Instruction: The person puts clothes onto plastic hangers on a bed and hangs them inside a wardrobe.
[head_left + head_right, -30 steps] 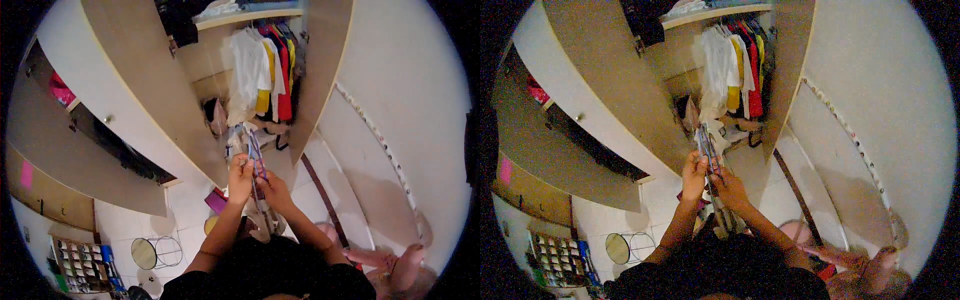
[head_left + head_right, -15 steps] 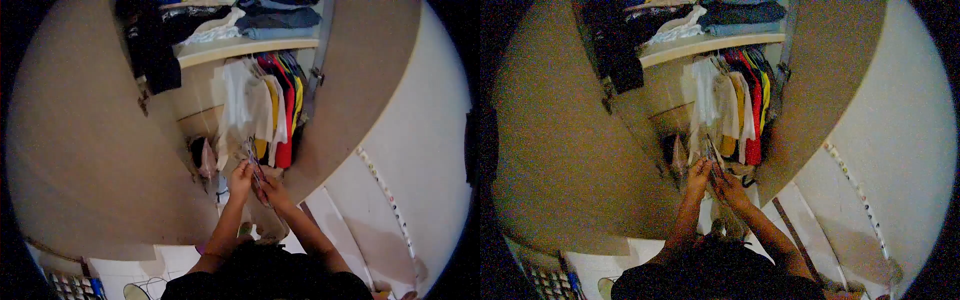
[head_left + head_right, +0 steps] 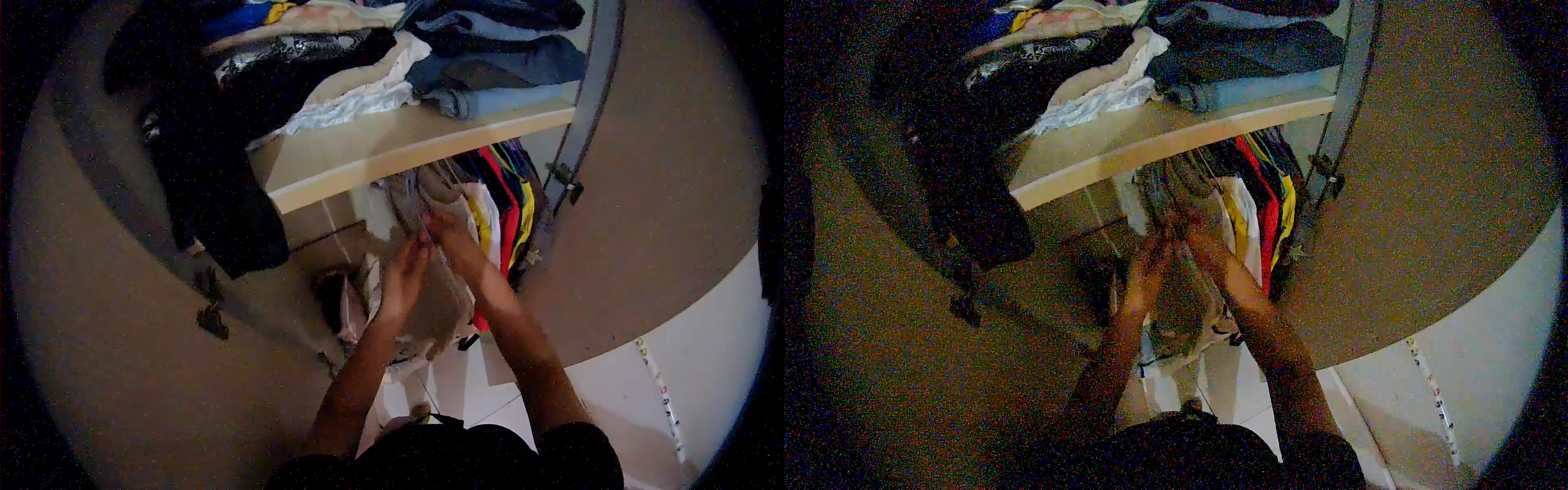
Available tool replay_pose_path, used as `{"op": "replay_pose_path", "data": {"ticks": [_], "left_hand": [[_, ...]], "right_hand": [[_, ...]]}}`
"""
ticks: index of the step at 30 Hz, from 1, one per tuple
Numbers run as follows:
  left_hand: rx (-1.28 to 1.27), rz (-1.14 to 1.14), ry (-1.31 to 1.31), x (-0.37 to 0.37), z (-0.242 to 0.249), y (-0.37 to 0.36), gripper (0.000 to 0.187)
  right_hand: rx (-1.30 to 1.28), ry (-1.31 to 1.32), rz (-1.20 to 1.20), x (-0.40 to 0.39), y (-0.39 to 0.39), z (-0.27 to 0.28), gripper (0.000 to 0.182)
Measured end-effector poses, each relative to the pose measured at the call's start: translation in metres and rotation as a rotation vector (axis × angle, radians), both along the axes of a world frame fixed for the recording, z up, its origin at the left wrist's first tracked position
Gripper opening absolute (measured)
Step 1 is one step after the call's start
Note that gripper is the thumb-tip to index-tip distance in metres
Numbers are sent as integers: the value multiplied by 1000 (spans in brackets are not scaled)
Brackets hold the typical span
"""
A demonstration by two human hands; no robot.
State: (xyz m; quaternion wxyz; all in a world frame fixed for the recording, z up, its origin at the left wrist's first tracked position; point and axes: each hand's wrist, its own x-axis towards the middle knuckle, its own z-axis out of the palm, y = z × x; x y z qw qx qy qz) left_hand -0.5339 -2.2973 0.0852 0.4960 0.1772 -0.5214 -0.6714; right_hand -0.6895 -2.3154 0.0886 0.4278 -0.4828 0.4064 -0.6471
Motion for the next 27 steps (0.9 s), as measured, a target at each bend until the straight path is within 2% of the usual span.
{"op": "replay_pose_path", "data": {"ticks": [1,3,4,6,7,9,12,14,15,16,17,18,19,21,23,24,26,27], "left_hand": [[-327,165,-244,-1,27,-4,31],[-377,217,-219,-14,40,-29,33],[-426,272,-191,-19,43,-38,35],[-484,299,-223,-28,32,-61,36],[-543,332,-251,-32,26,-70,37],[-515,315,-244,-37,21,-78,37],[-472,312,-314,-42,4,-82,38],[-457,316,-392,-48,-26,-91,39],[-664,347,-510,-52,-55,-106,40],[-875,373,-623,-53,-56,-105,42],[-875,356,-625,-54,-58,-102,42],[-667,336,-509,-54,-26,-88,43],[-460,313,-394,-57,-7,-81,43],[-479,311,-335,-73,-16,-89,43],[-492,307,-282,-77,-15,-89,43],[-446,258,-382,-71,-3,-83,44],[-399,193,-487,-65,-3,-82,45],[-384,127,-397,-66,-11,-83,45]], "right_hand": [[31,87,39,-11,-18,19,12],[60,169,73,7,-25,55,12],[-126,343,-350,49,-25,83,13],[-308,513,-779,46,-46,83,15],[-148,426,-502,3,-77,59,26],[9,327,-230,-30,-114,34,37],[62,340,-243,-42,-129,14,33],[-130,274,-323,-47,-126,9,29],[-190,252,-354,-49,-123,8,28],[-240,335,-408,-47,-120,17,29],[-289,422,-461,-44,-118,26,30],[-284,420,-473,-45,-120,30,30],[-133,491,-469,-47,-123,35,32],[25,560,-474,-41,-113,43,33],[-111,740,-674,-27,-89,43,32],[-150,797,-747,-25,-81,40,32],[-93,708,-609,-35,-75,22,31],[45,586,-592,-28,-61,29,33]]}}
